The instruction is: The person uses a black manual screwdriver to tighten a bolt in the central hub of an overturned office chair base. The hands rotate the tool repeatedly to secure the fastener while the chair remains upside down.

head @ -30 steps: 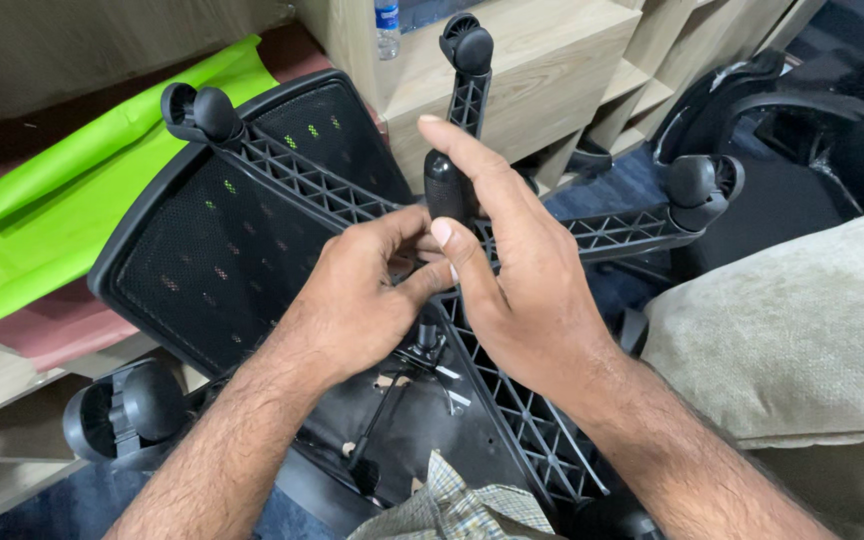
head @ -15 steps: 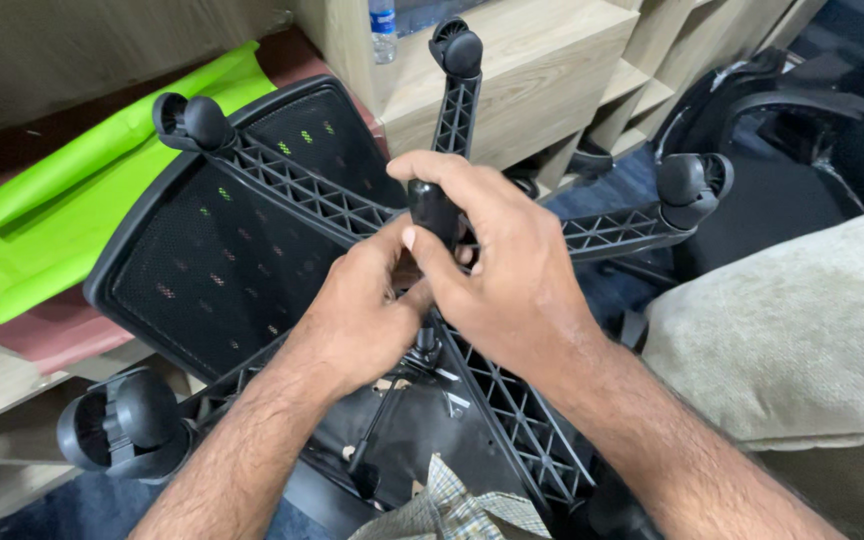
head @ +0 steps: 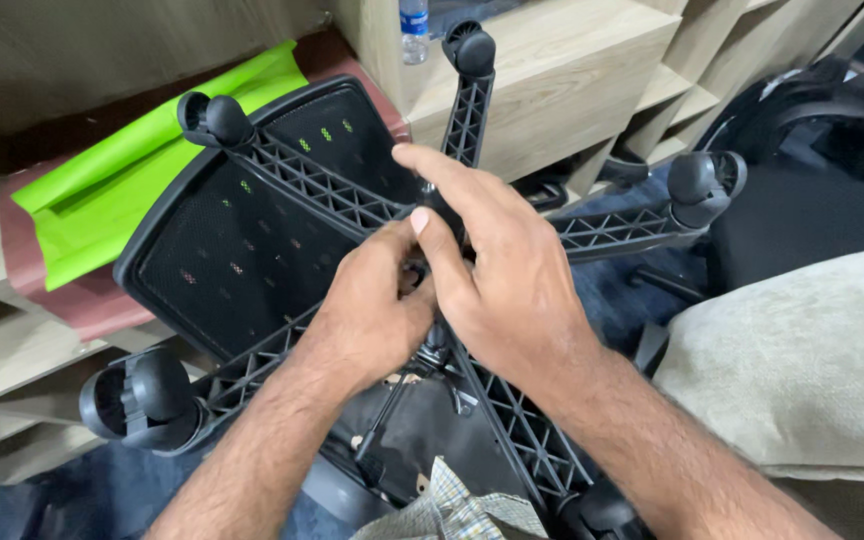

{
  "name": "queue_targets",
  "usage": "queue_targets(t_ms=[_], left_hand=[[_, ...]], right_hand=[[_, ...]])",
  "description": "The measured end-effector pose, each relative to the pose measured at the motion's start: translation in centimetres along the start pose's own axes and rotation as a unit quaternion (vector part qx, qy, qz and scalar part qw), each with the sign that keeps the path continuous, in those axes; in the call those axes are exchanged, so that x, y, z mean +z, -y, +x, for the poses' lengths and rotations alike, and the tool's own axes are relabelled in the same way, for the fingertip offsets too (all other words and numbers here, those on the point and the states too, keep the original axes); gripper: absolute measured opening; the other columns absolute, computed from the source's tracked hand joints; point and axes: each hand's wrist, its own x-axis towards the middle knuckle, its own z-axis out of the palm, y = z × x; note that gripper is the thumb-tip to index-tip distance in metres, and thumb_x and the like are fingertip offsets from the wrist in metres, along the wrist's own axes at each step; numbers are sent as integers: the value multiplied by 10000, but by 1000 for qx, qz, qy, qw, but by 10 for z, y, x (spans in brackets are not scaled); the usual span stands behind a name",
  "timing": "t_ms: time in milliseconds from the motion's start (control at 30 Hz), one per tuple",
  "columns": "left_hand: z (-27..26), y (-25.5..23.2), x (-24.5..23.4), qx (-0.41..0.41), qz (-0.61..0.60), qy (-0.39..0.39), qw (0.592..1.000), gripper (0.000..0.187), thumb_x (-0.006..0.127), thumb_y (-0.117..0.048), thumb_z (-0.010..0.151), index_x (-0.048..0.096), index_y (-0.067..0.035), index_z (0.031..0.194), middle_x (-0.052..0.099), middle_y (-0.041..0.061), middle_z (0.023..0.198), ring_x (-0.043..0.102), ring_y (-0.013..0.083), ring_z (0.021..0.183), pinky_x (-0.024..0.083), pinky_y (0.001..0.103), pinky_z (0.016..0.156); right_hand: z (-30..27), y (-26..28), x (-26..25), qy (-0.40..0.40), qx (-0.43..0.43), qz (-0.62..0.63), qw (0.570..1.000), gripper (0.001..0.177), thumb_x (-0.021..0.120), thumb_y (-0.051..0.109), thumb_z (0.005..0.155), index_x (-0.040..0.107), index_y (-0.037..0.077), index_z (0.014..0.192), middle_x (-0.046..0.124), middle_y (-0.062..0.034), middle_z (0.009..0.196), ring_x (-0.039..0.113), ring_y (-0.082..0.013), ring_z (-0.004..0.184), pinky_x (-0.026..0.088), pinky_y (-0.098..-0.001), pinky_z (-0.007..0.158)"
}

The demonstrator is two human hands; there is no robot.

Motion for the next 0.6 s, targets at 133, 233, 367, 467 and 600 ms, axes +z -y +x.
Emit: queue_targets(t_ms=[133, 233, 367, 467, 600], left_hand=[[-6, -7, 3, -45, -2, -5, 999, 281, 619, -134, 938, 601, -35, 1201, 761, 168, 965, 783, 279, 927, 590, 391, 790], [-9, -10, 4, 8, 29, -42, 999, 302, 662, -109, 913, 595, -16, 1192, 759, 185, 997, 769, 304, 983, 598, 393, 791], [-12, -13, 17, -56, 50, -81, 994, 332, 688, -116, 866, 609, -43, 1180, 764, 178, 920, 782, 313, 881, 587, 401, 753], [-8, -8, 22, -74, 49, -97, 991, 295, 678, -145, 891, 602, -42, 1158, 752, 177, 926, 780, 314, 865, 586, 406, 736], [-2, 6, 21, 27, 80, -105, 991, 251, 720, -131, 893, 610, -16, 1088, 734, 214, 1016, 710, 379, 998, 553, 442, 790]], right_hand=[[-2, -4, -5, 28, 48, 28, 998, 395, 575, 95, 1019, 575, 77, 1413, 685, -146, 1270, 692, -300, 1038, 546, -378, 890], [-8, -6, -6, -8, -36, 14, 999, 343, 612, 87, 1061, 572, 61, 1401, 661, -156, 1311, 670, -314, 1182, 535, -388, 1024], [-6, -12, -9, -19, -54, -5, 998, 350, 715, 105, 1006, 610, 102, 1340, 670, -143, 1220, 696, -276, 1075, 563, -366, 944], [1, -15, -9, 2, -64, 33, 997, 370, 689, 58, 980, 605, 105, 1336, 683, -135, 1214, 705, -268, 1022, 564, -356, 887], [6, -14, -3, 42, -29, 30, 998, 420, 670, 35, 985, 605, 100, 1395, 701, -111, 1169, 719, -241, 971, 570, -340, 853]])
